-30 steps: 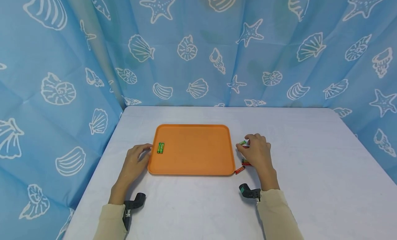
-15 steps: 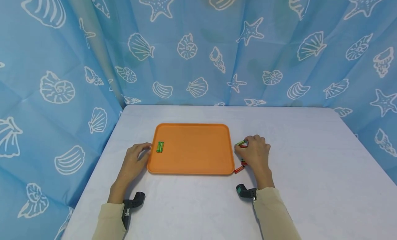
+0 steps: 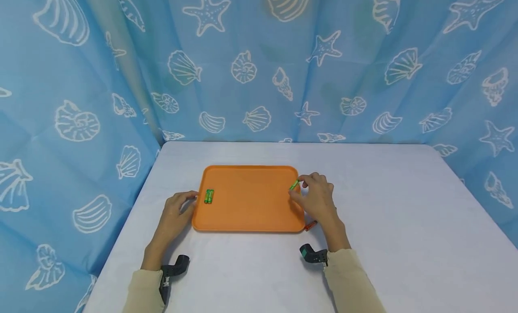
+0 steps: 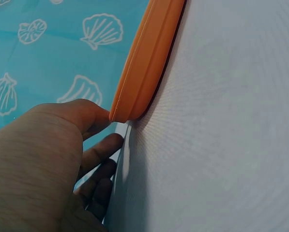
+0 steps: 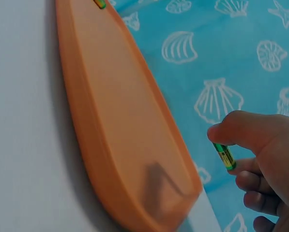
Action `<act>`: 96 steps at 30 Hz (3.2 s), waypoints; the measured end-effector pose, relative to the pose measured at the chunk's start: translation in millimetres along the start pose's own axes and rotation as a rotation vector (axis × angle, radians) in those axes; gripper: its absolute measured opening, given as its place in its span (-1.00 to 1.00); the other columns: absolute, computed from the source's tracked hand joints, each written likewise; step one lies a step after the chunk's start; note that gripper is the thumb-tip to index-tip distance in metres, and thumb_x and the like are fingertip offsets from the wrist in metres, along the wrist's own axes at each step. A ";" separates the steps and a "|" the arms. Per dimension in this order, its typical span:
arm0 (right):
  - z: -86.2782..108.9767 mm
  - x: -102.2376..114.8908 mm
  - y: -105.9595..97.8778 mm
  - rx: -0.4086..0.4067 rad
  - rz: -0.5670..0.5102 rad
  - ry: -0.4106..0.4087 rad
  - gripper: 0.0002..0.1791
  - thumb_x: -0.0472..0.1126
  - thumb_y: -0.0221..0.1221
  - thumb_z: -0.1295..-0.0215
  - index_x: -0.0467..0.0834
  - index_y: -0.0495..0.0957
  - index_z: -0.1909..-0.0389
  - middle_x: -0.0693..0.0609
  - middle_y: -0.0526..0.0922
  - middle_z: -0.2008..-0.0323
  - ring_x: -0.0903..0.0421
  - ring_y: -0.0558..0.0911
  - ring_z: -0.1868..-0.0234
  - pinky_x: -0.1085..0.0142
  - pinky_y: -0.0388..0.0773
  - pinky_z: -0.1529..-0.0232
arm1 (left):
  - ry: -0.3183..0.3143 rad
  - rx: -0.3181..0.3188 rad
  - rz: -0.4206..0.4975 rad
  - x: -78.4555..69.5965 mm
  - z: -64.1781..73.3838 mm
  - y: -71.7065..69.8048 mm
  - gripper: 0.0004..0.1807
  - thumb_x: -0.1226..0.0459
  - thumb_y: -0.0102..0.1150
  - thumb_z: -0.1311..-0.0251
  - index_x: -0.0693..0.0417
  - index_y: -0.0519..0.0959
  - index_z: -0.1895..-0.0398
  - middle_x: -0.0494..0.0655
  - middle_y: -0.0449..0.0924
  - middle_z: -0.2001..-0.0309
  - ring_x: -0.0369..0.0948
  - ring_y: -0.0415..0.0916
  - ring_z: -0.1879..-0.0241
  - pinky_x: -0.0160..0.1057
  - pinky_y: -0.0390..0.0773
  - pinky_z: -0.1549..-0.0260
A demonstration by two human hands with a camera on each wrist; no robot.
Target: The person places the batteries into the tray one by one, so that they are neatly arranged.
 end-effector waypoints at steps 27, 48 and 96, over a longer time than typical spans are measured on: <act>-1.5 79.1 36.7 0.113 -0.164 -0.215 -0.54 -0.05 0.43 -0.18 -0.15 0.62 -0.05 0.00 0.51 0.21 0.05 0.45 0.09 0.05 0.30 0.01 | 0.026 -0.029 -0.010 -1.4 -3.7 -5.2 -0.63 0.19 0.08 -0.44 -0.02 0.53 -0.26 0.03 0.44 -0.24 0.02 0.16 -0.38 0.16 0.24 -0.35; -18.3 145.8 107.7 0.212 -0.147 -0.360 -0.58 -0.05 0.44 -0.16 -0.11 0.65 -0.01 0.03 0.49 0.27 0.10 0.40 0.16 0.08 0.28 0.03 | 0.017 -0.028 0.000 -1.2 -5.3 0.4 -0.63 0.17 0.05 -0.45 -0.05 0.54 -0.26 -0.03 0.45 -0.22 -0.04 0.17 -0.36 0.09 0.26 -0.35; -32.8 141.9 134.1 0.251 -0.135 -0.324 -0.51 -0.02 0.40 -0.22 -0.17 0.61 -0.10 0.06 0.48 0.22 0.07 0.41 0.09 0.05 0.27 -0.02 | -0.010 -0.002 -0.033 -0.7 -4.6 3.3 -0.63 0.18 0.06 -0.45 -0.08 0.53 -0.28 -0.05 0.42 -0.27 -0.03 0.15 -0.39 0.09 0.26 -0.36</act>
Point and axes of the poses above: each hand's wrist, its own z-axis away from the middle knuckle, its own y-axis out of the palm, x = y × z, the point moved 8 cm from there along -z, towards the middle knuckle
